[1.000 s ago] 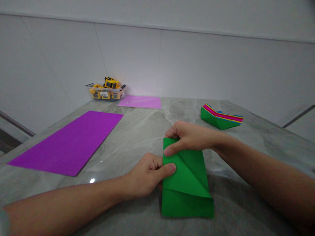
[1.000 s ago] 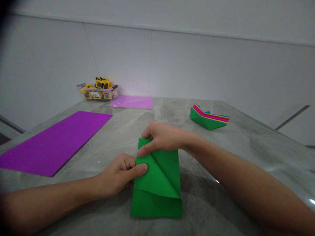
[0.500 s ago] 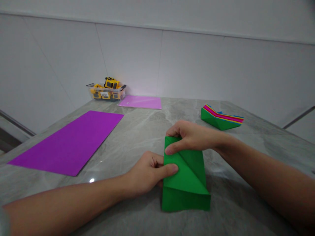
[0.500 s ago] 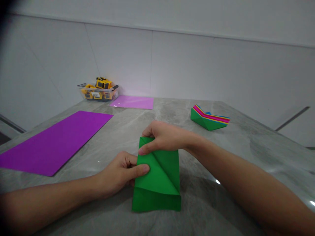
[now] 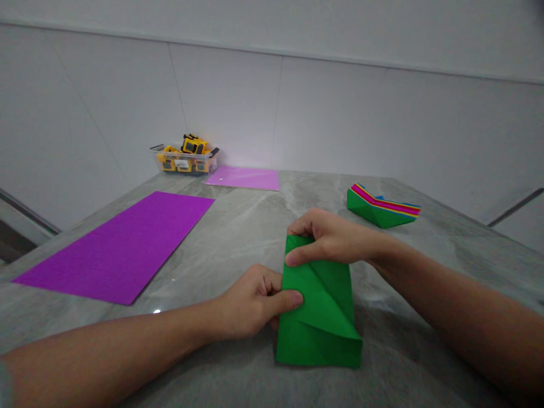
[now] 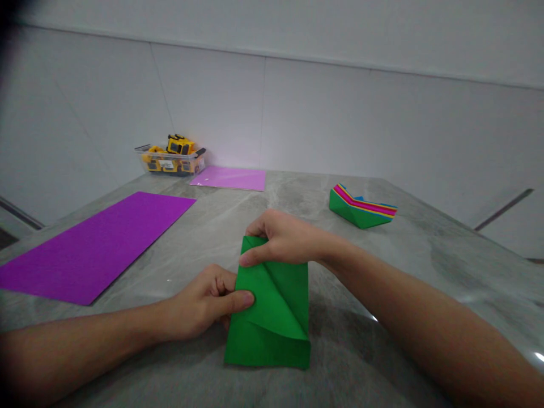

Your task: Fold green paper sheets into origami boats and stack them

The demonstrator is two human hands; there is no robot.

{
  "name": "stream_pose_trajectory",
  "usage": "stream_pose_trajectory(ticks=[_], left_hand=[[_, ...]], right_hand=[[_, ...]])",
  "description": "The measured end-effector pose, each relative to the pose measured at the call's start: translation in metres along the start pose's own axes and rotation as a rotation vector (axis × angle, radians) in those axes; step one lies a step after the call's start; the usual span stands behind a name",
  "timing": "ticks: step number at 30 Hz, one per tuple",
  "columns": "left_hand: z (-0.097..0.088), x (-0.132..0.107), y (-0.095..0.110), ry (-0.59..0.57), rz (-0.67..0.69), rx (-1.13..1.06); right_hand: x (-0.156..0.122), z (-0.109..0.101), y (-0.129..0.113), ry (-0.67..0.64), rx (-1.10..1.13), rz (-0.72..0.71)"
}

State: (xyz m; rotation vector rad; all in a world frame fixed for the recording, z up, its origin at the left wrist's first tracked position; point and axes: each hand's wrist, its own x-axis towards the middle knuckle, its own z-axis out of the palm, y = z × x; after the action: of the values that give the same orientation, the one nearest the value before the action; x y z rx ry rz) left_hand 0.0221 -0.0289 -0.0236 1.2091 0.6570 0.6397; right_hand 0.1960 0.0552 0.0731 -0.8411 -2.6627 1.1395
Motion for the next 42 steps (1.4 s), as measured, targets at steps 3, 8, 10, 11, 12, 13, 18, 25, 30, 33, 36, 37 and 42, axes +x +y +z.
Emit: stream_pose_trajectory(ticks=[3,8,10,11,12,13,18,25,30,33,36,37,42], left_hand=[[0.000,0.000,0.000,0.022,0.001,0.015],[0.001,-0.001,0.002,0.015,0.017,0.068],[0.002,-0.002,0.004,0.012,0.034,0.100],[0.003,-0.002,0.005,0.011,0.043,0.111],[0.004,-0.003,0.006,0.012,0.051,0.122],[0.004,-0.003,0.007,0.011,0.058,0.129],[0.007,-0.003,0.010,0.023,0.080,0.131],[0.006,-0.002,0.005,0.041,0.080,0.088],[0.005,-0.001,0.006,0.048,0.098,0.086],[0.001,0.002,0.009,0.137,0.126,0.084],[-0.003,0.005,0.012,0.343,0.199,0.110],[-0.003,0.006,0.013,0.412,0.231,0.128],[-0.007,0.005,0.016,0.543,0.339,0.166]], right_hand=[[0.001,0.002,0.000,0.012,0.011,-0.003],[0.003,0.003,0.001,0.021,0.026,-0.032],[0.004,0.004,0.002,0.025,0.029,-0.069],[0.005,0.005,0.002,0.025,0.036,-0.084],[0.005,0.006,0.003,0.027,0.044,-0.092],[0.006,0.007,0.003,0.032,0.052,-0.090],[0.006,0.006,0.002,0.015,0.064,-0.043],[0.001,-0.001,0.002,-0.149,0.143,0.102],[0.001,0.003,-0.003,-0.034,0.013,0.051],[0.005,0.006,-0.002,0.209,-0.188,0.054],[0.010,0.010,0.006,0.665,-0.360,0.020],[0.012,0.011,0.009,0.780,-0.345,0.026],[0.021,0.016,0.024,0.570,0.240,0.199]])
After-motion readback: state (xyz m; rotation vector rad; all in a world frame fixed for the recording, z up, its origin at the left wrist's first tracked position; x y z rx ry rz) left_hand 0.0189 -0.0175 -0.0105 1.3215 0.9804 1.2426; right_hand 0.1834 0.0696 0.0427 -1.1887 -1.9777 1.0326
